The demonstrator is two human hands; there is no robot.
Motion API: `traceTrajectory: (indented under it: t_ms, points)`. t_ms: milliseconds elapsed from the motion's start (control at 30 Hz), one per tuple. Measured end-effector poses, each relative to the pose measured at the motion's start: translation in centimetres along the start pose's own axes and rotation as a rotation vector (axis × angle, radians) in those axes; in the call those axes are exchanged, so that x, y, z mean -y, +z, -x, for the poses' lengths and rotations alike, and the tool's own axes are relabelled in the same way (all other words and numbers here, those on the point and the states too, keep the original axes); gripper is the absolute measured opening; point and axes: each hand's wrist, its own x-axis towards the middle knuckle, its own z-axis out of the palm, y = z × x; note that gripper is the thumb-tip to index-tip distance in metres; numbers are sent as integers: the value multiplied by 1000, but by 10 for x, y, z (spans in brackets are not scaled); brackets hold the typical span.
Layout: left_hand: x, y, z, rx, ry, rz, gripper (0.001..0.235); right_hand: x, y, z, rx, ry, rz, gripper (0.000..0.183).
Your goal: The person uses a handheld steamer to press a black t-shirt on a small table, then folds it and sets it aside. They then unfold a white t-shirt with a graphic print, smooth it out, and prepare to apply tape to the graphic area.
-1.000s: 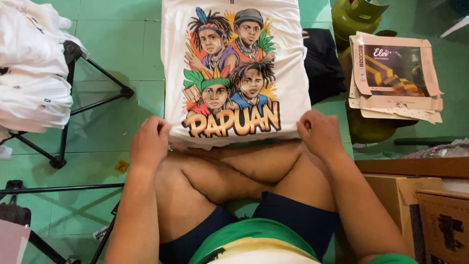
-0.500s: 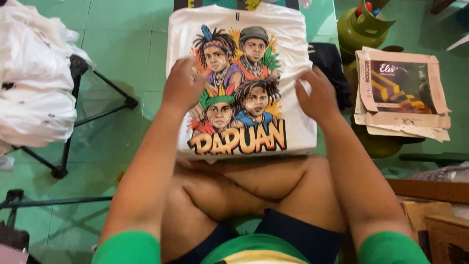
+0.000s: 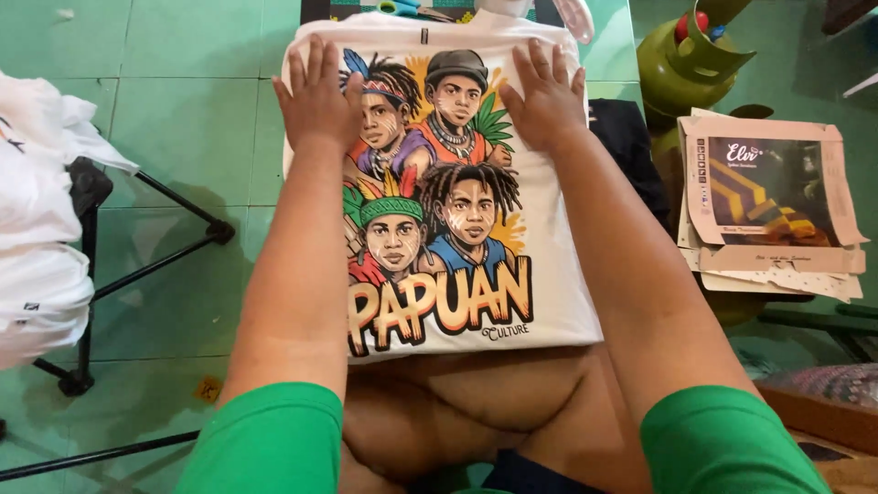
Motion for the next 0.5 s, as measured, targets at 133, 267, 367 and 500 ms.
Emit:
traceTrajectory:
  t_ms: [133, 267, 367, 500]
  points:
    - [11, 8, -13, -89, 83, 21, 70, 4, -4, 2, 16, -11, 77, 80]
    - [18, 16, -12, -215, 224, 67, 74, 4, -9, 16, 7, -65, 56, 83]
    - [-18, -23, 53, -104, 220, 141, 65, 12, -5, 66, -172, -269, 76, 68]
    - [-49, -35, 169, -77, 424, 180, 63, 15, 11, 181, -109, -405, -43, 67]
